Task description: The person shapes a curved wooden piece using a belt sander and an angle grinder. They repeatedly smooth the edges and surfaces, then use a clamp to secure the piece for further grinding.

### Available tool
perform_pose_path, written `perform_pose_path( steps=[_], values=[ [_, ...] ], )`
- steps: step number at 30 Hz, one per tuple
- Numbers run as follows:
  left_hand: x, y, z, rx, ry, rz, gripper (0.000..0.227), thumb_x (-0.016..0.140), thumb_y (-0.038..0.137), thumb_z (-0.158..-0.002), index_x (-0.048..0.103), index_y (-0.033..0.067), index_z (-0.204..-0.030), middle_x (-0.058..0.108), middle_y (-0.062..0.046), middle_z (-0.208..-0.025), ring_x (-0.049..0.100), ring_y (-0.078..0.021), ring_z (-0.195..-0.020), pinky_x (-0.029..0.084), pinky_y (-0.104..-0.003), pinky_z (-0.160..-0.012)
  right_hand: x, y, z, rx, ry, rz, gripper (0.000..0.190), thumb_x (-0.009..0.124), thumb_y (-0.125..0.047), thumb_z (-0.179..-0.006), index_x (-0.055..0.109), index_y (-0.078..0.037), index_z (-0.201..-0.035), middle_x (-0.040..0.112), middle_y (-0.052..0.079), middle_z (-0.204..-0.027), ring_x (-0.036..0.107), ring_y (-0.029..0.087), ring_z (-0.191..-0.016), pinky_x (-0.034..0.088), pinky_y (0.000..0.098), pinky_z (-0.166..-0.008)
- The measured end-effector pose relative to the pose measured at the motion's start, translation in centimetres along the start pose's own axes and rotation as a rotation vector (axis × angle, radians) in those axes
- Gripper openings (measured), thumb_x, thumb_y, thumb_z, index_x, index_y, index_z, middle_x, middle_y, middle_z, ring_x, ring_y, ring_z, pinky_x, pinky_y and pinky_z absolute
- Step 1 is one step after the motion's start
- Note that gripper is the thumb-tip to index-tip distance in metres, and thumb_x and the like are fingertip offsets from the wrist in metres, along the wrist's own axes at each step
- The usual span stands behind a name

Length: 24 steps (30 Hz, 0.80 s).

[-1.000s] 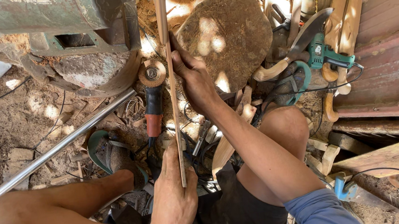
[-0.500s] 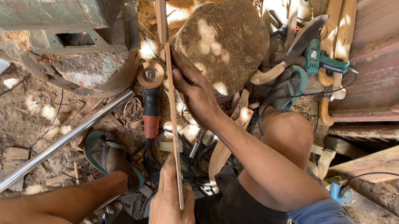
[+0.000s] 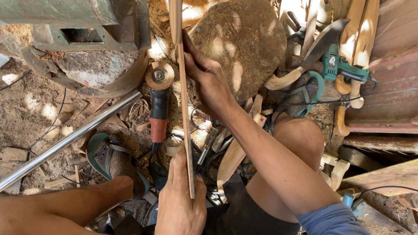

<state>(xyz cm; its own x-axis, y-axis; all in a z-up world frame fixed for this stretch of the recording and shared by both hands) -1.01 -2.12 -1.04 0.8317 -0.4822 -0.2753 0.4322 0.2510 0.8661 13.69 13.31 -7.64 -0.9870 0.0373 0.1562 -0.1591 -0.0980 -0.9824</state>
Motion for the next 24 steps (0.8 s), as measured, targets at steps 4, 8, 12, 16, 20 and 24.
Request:
perform_pose_path(
  steps=[4, 8, 12, 16, 20, 24],
  values=[
    [-0.3, 0.6, -0.8, 0.030, 0.030, 0.012, 0.066, 0.050, 0.002, -0.089, 0.029, 0.0060, -0.151, 0.058, -0.026, -0.118, 0.069, -0.0417, -0.086, 0.054, -0.051, -0.072, -0.8, 0.6, -0.8, 0.036, 0.023, 0.052, 0.069, 0.049, -0.045, -0.104, 0.028, -0.014, -0.162, 0.026, 0.014, -0.171, 0.023, 0.035, -0.159, 0.022, 0.0573, -0.127],
    [-0.4, 1.0, -1.4, 0.026, 0.028, 0.032, 0.066, 0.050, 0.001, -0.089, 0.029, 0.0055, -0.151, 0.058, -0.027, -0.118, 0.069, -0.0409, -0.083, 0.054, -0.051, -0.070, -1.1, 0.9, -1.6, 0.011, 0.036, 0.016, 0.069, 0.052, -0.044, -0.105, 0.028, -0.012, -0.162, 0.028, 0.015, -0.171, 0.021, 0.035, -0.161, 0.019, 0.0559, -0.130],
    [-0.5, 1.5, -2.1, 0.016, 0.019, 0.001, 0.069, 0.050, 0.001, -0.089, 0.026, 0.0058, -0.153, 0.058, -0.027, -0.115, 0.067, -0.0410, -0.076, 0.054, -0.051, -0.066, -1.7, 1.3, -2.5, 0.009, 0.054, 0.075, 0.068, 0.050, -0.045, -0.105, 0.031, -0.012, -0.162, 0.028, 0.014, -0.171, 0.023, 0.035, -0.160, 0.019, 0.0553, -0.129],
    [-0.3, 1.5, -3.1, -0.009, -0.001, 0.004, 0.068, 0.050, 0.001, -0.088, 0.026, 0.0053, -0.152, 0.059, -0.025, -0.110, 0.068, -0.0386, -0.072, 0.055, -0.050, -0.063, -2.2, 1.6, -3.4, -0.023, 0.058, 0.071, 0.066, 0.048, -0.046, -0.106, 0.033, -0.014, -0.162, 0.030, 0.015, -0.171, 0.025, 0.036, -0.160, 0.020, 0.0557, -0.130],
    [-0.4, 1.6, -4.1, 0.021, 0.026, 0.011, 0.066, 0.052, 0.000, -0.087, 0.028, 0.0022, -0.149, 0.059, -0.025, -0.110, 0.069, -0.0398, -0.077, 0.056, -0.050, -0.066, -2.7, 2.2, -4.8, -0.029, 0.075, 0.043, 0.066, 0.048, -0.043, -0.106, 0.034, -0.012, -0.162, 0.032, 0.016, -0.170, 0.026, 0.036, -0.159, 0.017, 0.0569, -0.129],
    [-1.1, 3.0, -5.0, 0.201, 0.124, -0.064, 0.064, 0.056, -0.003, -0.086, 0.033, -0.0016, -0.146, 0.059, -0.030, -0.113, 0.064, -0.0501, -0.093, 0.051, -0.056, -0.077, -3.2, 2.8, -6.1, -0.001, 0.064, 0.023, 0.067, 0.047, -0.040, -0.107, 0.027, -0.009, -0.163, 0.032, 0.017, -0.168, 0.027, 0.035, -0.159, 0.015, 0.0555, -0.131]
  ],
)
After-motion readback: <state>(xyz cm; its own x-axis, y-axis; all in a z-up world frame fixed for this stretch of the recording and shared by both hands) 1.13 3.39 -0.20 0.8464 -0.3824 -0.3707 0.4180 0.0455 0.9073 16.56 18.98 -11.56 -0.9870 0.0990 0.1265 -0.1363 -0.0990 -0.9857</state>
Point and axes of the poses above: each hand's wrist, its own z-axis away from the middle knuckle, its own x-axis out of the palm, y = z × x, the point moved 10 cm from there along -z, towards the middle knuckle
